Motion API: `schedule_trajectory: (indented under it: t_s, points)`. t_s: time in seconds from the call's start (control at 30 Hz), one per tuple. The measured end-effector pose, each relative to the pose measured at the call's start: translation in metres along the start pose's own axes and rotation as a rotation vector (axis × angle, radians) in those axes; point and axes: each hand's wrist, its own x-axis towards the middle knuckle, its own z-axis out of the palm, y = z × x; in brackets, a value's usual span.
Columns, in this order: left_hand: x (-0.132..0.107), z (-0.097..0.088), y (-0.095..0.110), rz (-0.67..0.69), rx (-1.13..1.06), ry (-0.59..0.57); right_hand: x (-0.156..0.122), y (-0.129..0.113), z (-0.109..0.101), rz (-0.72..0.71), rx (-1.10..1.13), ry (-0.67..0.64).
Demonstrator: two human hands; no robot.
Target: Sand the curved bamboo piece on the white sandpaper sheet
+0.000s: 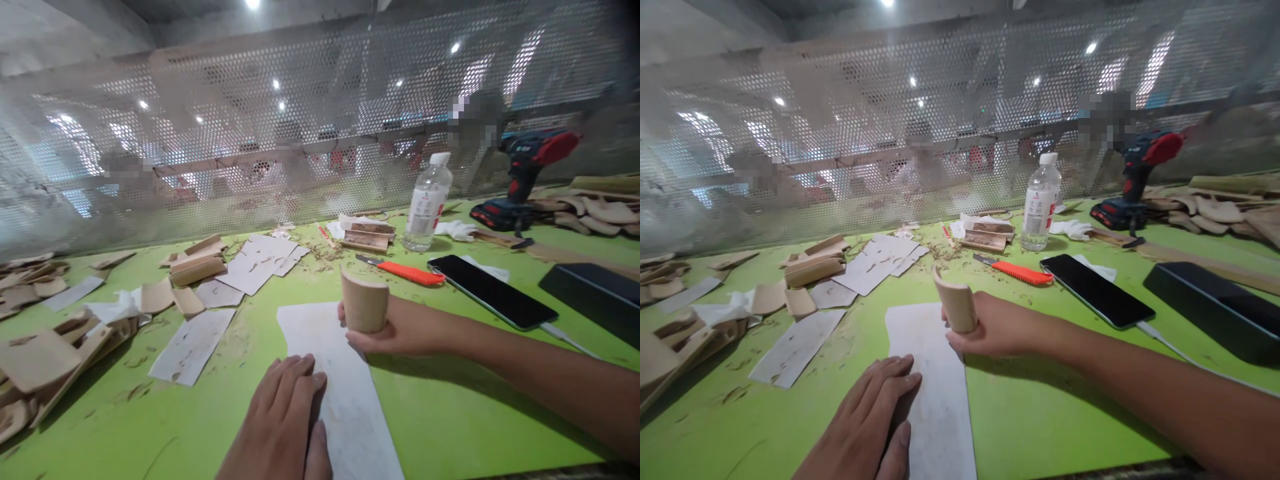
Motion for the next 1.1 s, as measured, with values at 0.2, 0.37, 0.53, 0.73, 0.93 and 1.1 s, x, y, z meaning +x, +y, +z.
schedule_trajectory:
  t_s: [0.2,0.37,0.53,0.73,0.93,1.1]
  points:
    - [0.004,0.003,-0.001,0.027,-0.026,0.006,0.002,-0.001,0.0,-0.031,0.119,-0.104]
    - [0.013,0.005,0.006,-0.02,-0.048,-0.075,0.004,0.002,0.0,0.003,-0.03,0.026]
    - [0.018,0.011,0.009,-0.063,-0.042,-0.108,0.001,0.003,0.001,-0.024,0.094,-0.077]
    - [0.014,0.011,0.004,-0.055,-0.015,-0.108,0.0,0.002,0.002,-0.057,-0.004,-0.048]
    - [0.01,0.004,0.002,-0.055,-0.003,-0.088,0.001,0.002,0.003,-0.006,-0.037,0.07]
    - [0.007,0.003,0.002,-0.048,-0.015,-0.055,0.001,0.001,0.001,-0.009,0.111,-0.058]
